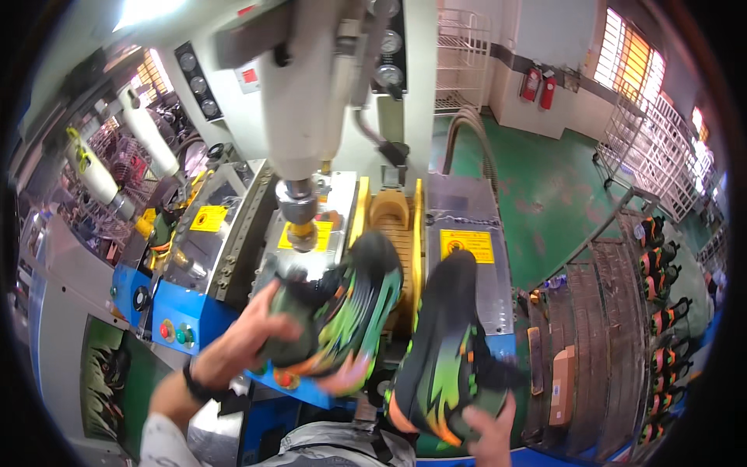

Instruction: Operating a lasting machine to shape shoes and transferring them to a conveyor belt.

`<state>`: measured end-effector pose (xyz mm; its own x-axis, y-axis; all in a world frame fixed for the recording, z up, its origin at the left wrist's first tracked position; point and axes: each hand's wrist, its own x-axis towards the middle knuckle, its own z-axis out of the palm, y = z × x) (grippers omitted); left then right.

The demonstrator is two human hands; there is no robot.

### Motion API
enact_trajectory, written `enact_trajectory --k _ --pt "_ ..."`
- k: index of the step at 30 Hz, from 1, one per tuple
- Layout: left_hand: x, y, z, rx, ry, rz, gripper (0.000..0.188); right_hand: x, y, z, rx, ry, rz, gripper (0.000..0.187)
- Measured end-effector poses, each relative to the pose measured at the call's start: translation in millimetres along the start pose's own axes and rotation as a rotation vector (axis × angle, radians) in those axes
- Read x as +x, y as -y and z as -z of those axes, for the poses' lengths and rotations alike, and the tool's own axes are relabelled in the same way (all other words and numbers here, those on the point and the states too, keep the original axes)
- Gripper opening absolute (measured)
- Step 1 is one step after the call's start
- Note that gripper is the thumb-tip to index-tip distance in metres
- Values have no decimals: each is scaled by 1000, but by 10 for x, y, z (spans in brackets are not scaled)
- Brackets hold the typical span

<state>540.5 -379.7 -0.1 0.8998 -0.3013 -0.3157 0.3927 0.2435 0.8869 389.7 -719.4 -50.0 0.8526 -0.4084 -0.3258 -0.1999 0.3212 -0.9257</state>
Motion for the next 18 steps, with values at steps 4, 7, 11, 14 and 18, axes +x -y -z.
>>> enact_trajectory --k 4,7,11,14,18 --pt "-1458 318 347 -392 -206 -69 79 881 687 -986 -40 389 -304 46" --pt "-2139 590 479 -1 -536 -264 72 1734 755 -1905 -194 435 -510 35" --pt "-2574 1243 751 -247 -888 -115 69 2400 166 -2458 -627 293 26 31" --pt "-2627 1575 928 -297 -968 -36 67 2524 97 -2507 -667 223 -74 33" --pt "-2468 1683 1044 -308 -983 49 65 2297 248 -2518 -777 185 100 35"
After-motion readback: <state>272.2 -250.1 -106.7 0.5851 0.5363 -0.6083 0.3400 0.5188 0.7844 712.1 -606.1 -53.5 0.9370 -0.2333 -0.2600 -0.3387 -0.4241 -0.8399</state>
